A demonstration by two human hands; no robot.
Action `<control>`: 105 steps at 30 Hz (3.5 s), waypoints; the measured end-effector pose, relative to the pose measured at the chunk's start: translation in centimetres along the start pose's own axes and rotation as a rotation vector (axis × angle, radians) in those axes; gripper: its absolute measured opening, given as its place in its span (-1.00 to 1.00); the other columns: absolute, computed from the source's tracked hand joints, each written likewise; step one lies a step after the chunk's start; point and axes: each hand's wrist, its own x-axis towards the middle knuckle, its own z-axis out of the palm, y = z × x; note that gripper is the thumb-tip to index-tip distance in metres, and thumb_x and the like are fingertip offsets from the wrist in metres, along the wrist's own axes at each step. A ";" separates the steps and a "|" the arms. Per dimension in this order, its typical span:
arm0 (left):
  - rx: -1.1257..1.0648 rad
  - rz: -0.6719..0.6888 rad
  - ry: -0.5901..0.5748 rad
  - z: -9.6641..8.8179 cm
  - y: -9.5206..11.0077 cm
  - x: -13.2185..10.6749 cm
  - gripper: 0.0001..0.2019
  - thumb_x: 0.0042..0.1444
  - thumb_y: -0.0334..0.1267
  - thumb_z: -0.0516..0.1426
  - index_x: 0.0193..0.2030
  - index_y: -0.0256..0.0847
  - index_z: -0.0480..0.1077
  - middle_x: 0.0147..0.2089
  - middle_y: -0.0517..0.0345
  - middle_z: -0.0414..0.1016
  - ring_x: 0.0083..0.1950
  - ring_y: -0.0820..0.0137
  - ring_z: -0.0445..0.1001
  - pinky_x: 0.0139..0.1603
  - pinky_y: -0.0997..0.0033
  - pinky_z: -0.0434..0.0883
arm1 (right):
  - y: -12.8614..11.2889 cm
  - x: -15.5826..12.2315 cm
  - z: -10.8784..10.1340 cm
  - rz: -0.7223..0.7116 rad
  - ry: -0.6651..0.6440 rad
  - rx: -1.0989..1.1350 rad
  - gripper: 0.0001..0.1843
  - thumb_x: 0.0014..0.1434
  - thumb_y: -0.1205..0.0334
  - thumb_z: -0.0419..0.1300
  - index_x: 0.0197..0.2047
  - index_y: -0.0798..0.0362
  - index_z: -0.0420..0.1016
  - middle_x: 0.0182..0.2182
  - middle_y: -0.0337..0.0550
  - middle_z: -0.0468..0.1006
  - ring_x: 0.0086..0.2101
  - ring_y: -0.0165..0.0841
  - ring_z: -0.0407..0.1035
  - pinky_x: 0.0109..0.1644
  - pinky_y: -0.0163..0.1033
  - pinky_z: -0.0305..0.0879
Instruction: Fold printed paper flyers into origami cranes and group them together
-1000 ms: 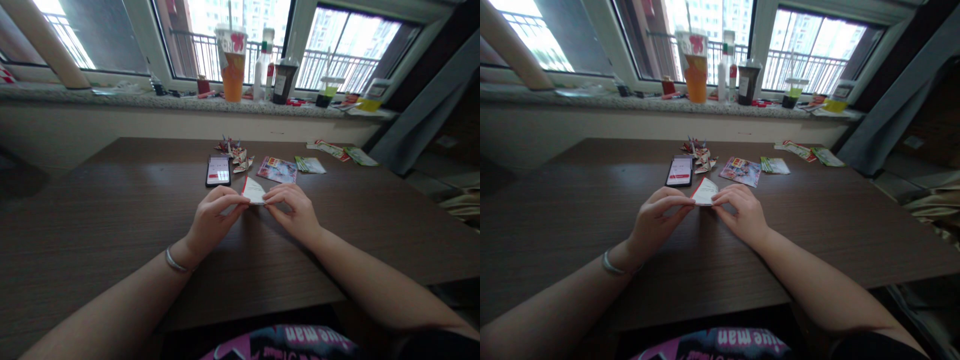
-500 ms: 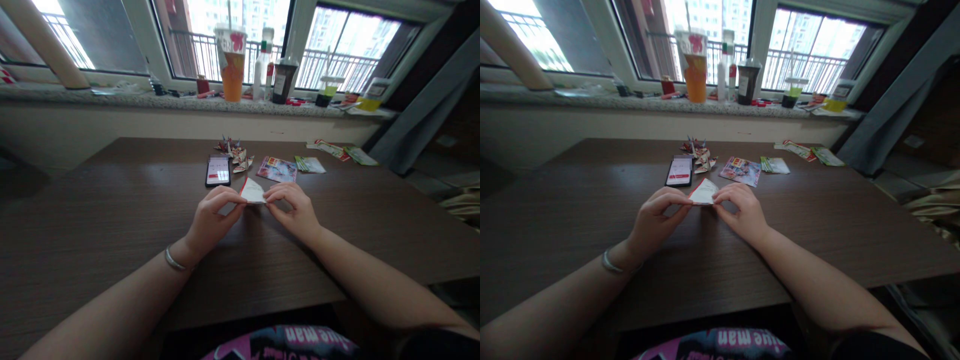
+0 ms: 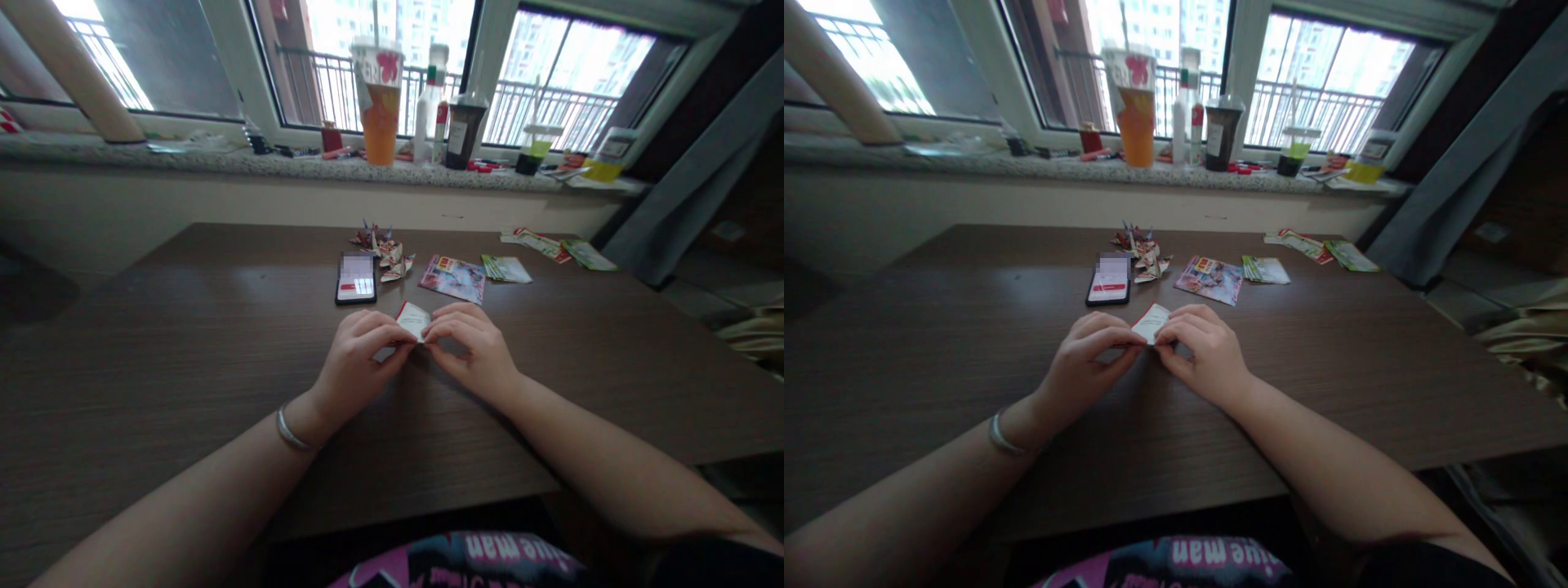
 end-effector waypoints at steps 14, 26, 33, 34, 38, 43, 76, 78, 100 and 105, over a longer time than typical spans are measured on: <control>0.055 0.038 0.015 0.1 -0.2 -0.1 -0.95 0.08 -0.40 0.21 -0.31 -0.18 0.45 -0.35 0.18 0.47 -0.30 0.39 0.41 -0.20 0.34 0.33 | 1.0 -0.2 0.4 -0.019 0.027 0.044 -0.91 0.13 0.35 0.21 -0.30 -0.04 0.47 -0.33 -0.23 0.61 -0.14 -0.28 0.43 0.01 -0.08 0.36; 0.143 0.108 0.017 -0.3 0.3 0.2 -0.93 0.11 -0.36 0.19 -0.39 -0.19 0.42 -0.38 0.19 0.46 -0.35 0.42 0.39 -0.24 0.37 0.32 | 0.1 0.0 0.3 -0.013 0.050 0.065 -0.89 0.13 0.38 0.21 -0.29 -0.03 0.48 -0.32 -0.22 0.60 -0.13 -0.30 0.42 0.00 -0.10 0.38; 0.105 0.081 -0.002 0.0 -0.2 -0.1 -0.97 0.09 -0.37 0.21 -0.34 -0.18 0.44 -0.36 0.18 0.46 -0.32 0.41 0.40 -0.22 0.36 0.34 | 0.2 0.1 0.4 -0.013 0.025 0.070 -0.88 0.10 0.41 0.21 -0.32 -0.01 0.48 -0.35 -0.20 0.57 -0.19 -0.31 0.41 -0.02 -0.12 0.35; 0.112 0.083 -0.005 0.0 -0.2 -0.1 -0.98 0.09 -0.36 0.21 -0.33 -0.18 0.45 -0.36 0.18 0.47 -0.32 0.40 0.40 -0.22 0.35 0.33 | 0.2 0.1 0.4 -0.012 0.023 0.069 -0.88 0.10 0.41 0.20 -0.32 0.00 0.48 -0.34 -0.20 0.56 -0.20 -0.32 0.40 -0.02 -0.12 0.35; 0.147 0.094 -0.039 0.0 -0.1 0.1 -0.97 0.11 -0.33 0.21 -0.35 -0.17 0.46 -0.38 0.18 0.48 -0.35 0.41 0.39 -0.24 0.34 0.32 | 0.0 0.0 0.7 0.029 0.033 0.058 -0.88 0.08 0.40 0.22 -0.31 -0.01 0.49 -0.33 -0.19 0.51 -0.23 -0.33 0.37 -0.09 -0.14 0.32; 0.149 0.119 -0.038 -0.2 0.2 0.4 -0.94 0.12 -0.36 0.20 -0.38 -0.17 0.46 -0.39 0.18 0.48 -0.35 0.41 0.39 -0.21 0.32 0.32 | 0.0 -0.1 0.9 0.082 0.049 0.056 -0.87 0.03 0.41 0.25 -0.35 -0.01 0.48 -0.36 -0.21 0.46 -0.25 -0.34 0.33 -0.13 -0.17 0.28; 0.111 0.084 0.055 -0.4 -0.1 0.1 -0.93 0.06 -0.38 0.21 -0.41 -0.19 0.41 -0.40 0.18 0.45 -0.35 0.41 0.40 -0.24 0.35 0.37 | 2.2 -0.7 0.8 0.172 0.041 0.101 -0.88 0.01 0.42 0.22 -0.39 0.00 0.49 -0.47 -0.26 0.45 -0.37 -0.37 0.34 -0.22 -0.21 0.29; 0.095 0.081 0.060 -0.4 -0.2 0.1 -0.92 0.06 -0.37 0.22 -0.42 -0.20 0.41 -0.41 0.18 0.45 -0.35 0.41 0.40 -0.25 0.34 0.37 | 2.3 -0.8 0.7 0.231 0.081 0.163 -0.91 0.04 0.40 0.21 -0.39 0.01 0.49 -0.50 -0.28 0.43 -0.42 -0.40 0.32 -0.26 -0.23 0.29; 0.282 0.119 -0.115 -0.3 -0.6 -0.3 -0.88 0.16 -0.31 0.15 -0.41 -0.19 0.36 -0.37 0.16 0.48 -0.32 0.38 0.41 -0.23 0.33 0.31 | 0.8 -0.7 1.3 0.168 -0.055 0.018 -0.90 0.13 0.37 0.18 -0.31 0.00 0.49 -0.38 -0.21 0.49 -0.31 -0.37 0.38 -0.20 -0.25 0.33; 0.147 0.026 0.012 -0.1 -0.9 -0.3 -0.88 0.15 -0.32 0.16 -0.41 -0.18 0.35 -0.41 0.19 0.46 -0.35 0.41 0.39 -0.23 0.34 0.32 | 1.4 -0.8 1.1 0.218 0.074 0.100 -0.91 0.13 0.36 0.17 -0.30 0.00 0.47 -0.40 -0.22 0.48 -0.38 -0.40 0.35 -0.29 -0.27 0.33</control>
